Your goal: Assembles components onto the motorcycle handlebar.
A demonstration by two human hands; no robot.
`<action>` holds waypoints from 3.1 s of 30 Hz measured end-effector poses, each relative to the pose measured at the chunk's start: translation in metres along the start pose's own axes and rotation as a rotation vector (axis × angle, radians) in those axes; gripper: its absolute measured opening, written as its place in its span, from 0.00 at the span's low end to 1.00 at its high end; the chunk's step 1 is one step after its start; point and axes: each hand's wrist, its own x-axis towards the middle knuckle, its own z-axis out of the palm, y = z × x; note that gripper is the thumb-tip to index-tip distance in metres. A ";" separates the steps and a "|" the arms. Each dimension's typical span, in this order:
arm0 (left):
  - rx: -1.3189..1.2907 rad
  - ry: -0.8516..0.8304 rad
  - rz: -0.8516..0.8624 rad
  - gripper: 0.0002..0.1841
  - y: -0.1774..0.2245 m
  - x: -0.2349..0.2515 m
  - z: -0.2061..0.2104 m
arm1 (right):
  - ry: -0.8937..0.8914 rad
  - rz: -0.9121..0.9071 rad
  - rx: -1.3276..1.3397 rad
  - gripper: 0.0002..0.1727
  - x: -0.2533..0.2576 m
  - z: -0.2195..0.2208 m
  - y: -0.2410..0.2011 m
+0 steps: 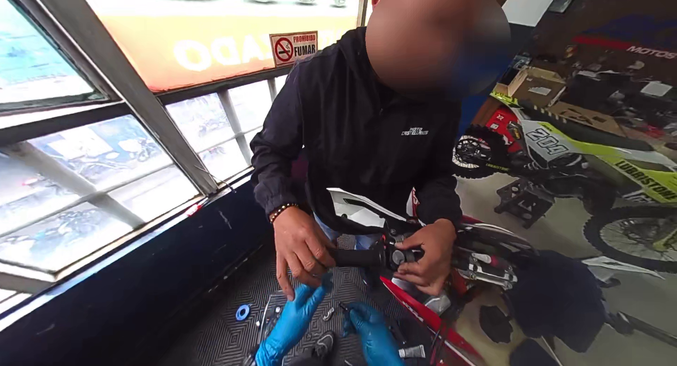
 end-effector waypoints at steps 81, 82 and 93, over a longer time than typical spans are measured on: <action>-0.662 0.644 -0.514 0.16 -0.101 -0.178 0.016 | -0.612 0.231 -1.099 0.23 -0.038 0.040 0.062; -0.684 0.595 -0.518 0.17 -0.095 -0.165 0.020 | -0.611 0.234 -0.915 0.22 -0.041 0.030 0.060; -0.779 0.068 -0.475 0.10 -0.011 -0.058 0.034 | -0.228 -0.303 -0.104 0.23 -0.052 0.013 0.036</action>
